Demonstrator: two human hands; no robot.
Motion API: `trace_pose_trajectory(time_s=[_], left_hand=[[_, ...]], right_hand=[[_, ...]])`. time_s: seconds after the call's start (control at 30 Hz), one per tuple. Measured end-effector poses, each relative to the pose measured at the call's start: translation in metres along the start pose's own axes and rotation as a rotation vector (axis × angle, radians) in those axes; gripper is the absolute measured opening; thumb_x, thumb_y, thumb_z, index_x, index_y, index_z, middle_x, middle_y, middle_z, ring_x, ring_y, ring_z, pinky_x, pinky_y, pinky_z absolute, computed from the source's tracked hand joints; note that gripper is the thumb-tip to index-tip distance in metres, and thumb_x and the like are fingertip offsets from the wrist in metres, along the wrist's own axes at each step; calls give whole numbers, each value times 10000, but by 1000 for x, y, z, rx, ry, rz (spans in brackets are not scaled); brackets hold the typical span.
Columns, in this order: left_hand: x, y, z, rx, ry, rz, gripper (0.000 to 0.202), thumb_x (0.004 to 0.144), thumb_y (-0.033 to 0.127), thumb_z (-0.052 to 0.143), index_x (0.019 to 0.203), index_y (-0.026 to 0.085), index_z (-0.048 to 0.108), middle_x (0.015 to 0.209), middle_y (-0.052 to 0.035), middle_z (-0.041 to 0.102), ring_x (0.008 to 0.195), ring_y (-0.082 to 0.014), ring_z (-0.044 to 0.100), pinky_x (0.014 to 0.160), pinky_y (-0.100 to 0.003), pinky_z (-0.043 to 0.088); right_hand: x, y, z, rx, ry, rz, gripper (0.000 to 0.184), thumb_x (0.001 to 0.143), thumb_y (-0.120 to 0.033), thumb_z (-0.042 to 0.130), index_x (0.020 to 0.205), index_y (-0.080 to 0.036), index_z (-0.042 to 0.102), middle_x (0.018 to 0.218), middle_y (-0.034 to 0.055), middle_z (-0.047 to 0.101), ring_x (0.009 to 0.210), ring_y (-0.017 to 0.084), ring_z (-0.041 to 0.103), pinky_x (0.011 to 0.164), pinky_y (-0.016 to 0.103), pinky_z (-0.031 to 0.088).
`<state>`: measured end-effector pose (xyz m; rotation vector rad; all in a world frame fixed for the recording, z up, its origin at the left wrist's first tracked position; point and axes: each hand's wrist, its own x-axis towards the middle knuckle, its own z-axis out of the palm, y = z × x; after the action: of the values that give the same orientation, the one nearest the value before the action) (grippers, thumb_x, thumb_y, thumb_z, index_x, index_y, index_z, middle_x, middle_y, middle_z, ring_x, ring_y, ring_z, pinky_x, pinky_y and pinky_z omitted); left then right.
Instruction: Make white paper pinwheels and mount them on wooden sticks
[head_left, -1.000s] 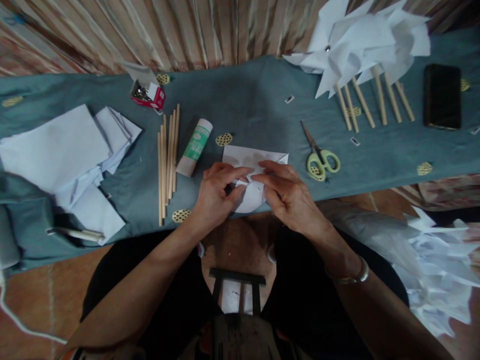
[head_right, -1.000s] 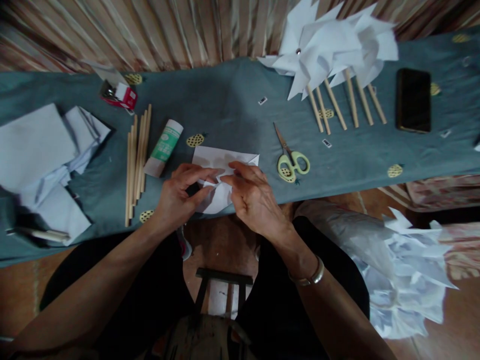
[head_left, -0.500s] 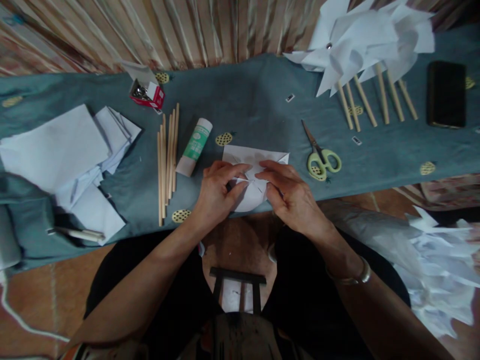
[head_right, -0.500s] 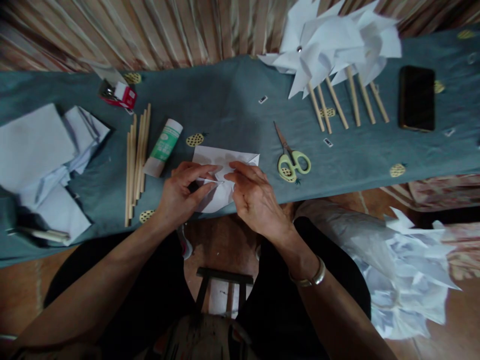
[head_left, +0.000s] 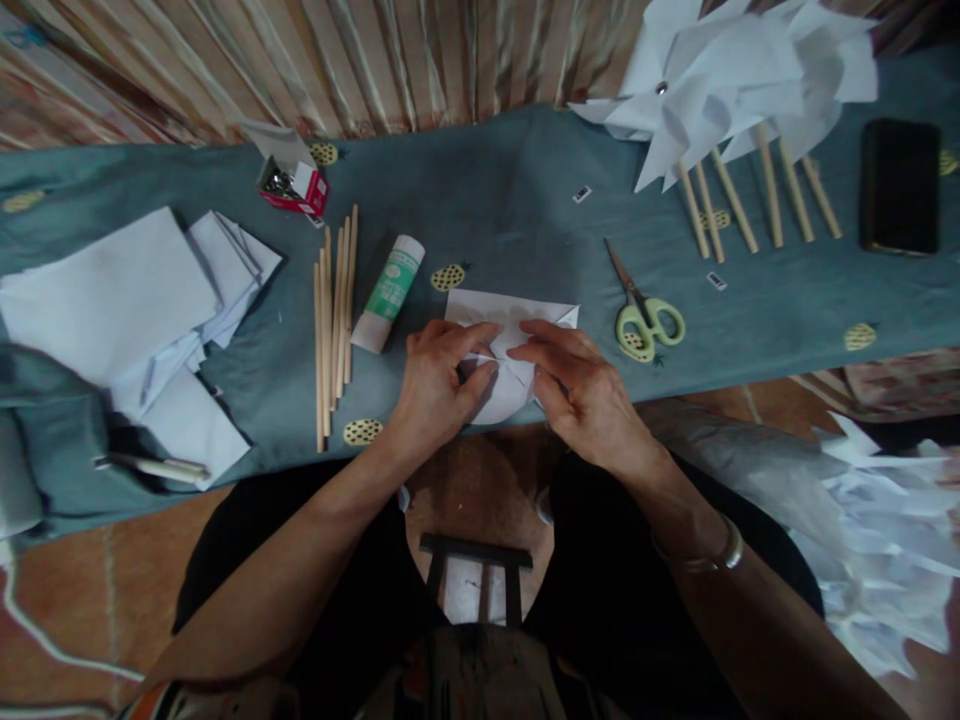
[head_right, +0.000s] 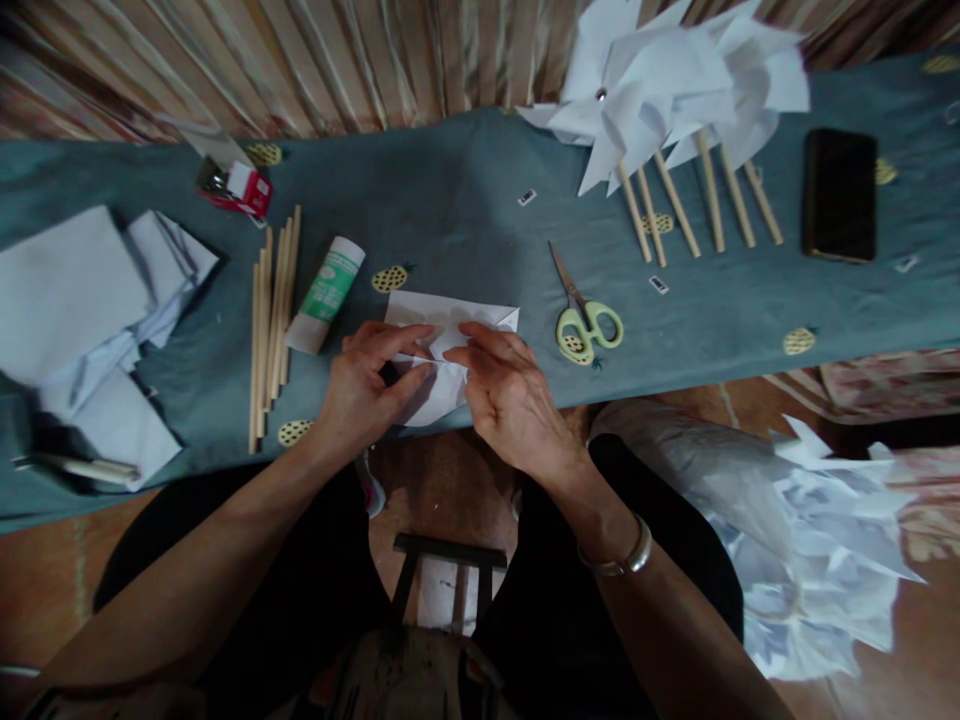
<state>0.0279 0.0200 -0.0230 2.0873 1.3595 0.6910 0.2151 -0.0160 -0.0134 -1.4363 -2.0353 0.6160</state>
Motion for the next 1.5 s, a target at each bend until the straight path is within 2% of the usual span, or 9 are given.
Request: trace_pose_trajectory(time_s=[0.13, 0.47, 0.77, 0.87, 0.97, 1.1, 1.2, 1.37, 1.5], left_hand=[[0, 2, -1, 34, -28, -6, 340, 845, 241, 585, 1179, 203, 644, 977, -42, 732, 1019, -247, 601, 926, -436, 411], [0, 3, -2, 32, -32, 11, 305, 851, 242, 564, 1140, 220, 660, 957, -35, 742, 1001, -253, 600, 902, -447, 413], [0, 3, -3, 59, -42, 38, 299, 864, 241, 545, 1139, 210, 658, 982, -44, 733, 1002, -250, 592, 899, -435, 413], [-1, 2, -4, 61, -32, 77, 287, 884, 260, 536, 1142, 232, 660, 1051, -50, 700, 1034, -239, 579, 909, -421, 420], [-2, 1, -6, 94, 23, 146, 222, 900, 286, 540, 1055, 261, 696, 1137, -57, 654, 1107, -246, 536, 944, -442, 405], [-5, -1, -7, 204, 32, 253, 178, 913, 296, 533, 943, 275, 707, 1104, -41, 663, 1127, -268, 501, 951, -491, 361], [-7, 0, -7, 270, 12, 273, 189, 928, 289, 500, 916, 275, 689, 1095, -25, 673, 1133, -271, 500, 947, -493, 331], [-9, 2, -6, 339, 31, 321, 180, 937, 252, 489, 910, 238, 667, 1000, -20, 694, 1082, -247, 518, 921, -477, 305], [-11, 3, -6, 373, 33, 346, 187, 941, 238, 483, 932, 242, 670, 998, -20, 694, 1072, -247, 526, 918, -465, 300]], right_hand=[[-1, 0, 0, -23, -19, -12, 340, 899, -151, 427, 1105, -254, 678, 1355, 69, 578, 1243, 253, 538, 1051, 476, 452], [-3, -4, 2, -36, -30, 2, 395, 891, -132, 440, 1129, -339, 677, 1374, 9, 555, 1258, 282, 518, 1035, 529, 460], [-5, -6, 7, -46, -48, 27, 376, 888, -143, 447, 1137, -311, 672, 1405, 29, 537, 1285, 334, 487, 1053, 586, 425], [-4, -8, 8, -45, -40, 39, 356, 891, -156, 440, 1118, -297, 674, 1405, 37, 534, 1282, 342, 487, 1062, 596, 409], [-4, -9, 9, -61, -34, 36, 351, 887, -146, 438, 1108, -270, 681, 1404, 56, 532, 1284, 339, 483, 1073, 574, 405], [-4, -9, 12, -116, -15, 13, 355, 889, -124, 417, 1111, -212, 679, 1423, 89, 508, 1326, 317, 446, 1093, 537, 395], [-6, -8, 15, -129, -5, 11, 356, 898, -119, 407, 1115, -204, 676, 1455, 91, 476, 1357, 300, 413, 1105, 527, 379], [-8, -8, 20, -98, 13, 17, 387, 904, -120, 415, 1162, -274, 660, 1487, 32, 450, 1382, 285, 386, 1118, 522, 355], [-9, -9, 17, -75, 4, 30, 426, 892, -112, 423, 1197, -304, 648, 1502, 6, 432, 1390, 293, 378, 1124, 536, 338]])
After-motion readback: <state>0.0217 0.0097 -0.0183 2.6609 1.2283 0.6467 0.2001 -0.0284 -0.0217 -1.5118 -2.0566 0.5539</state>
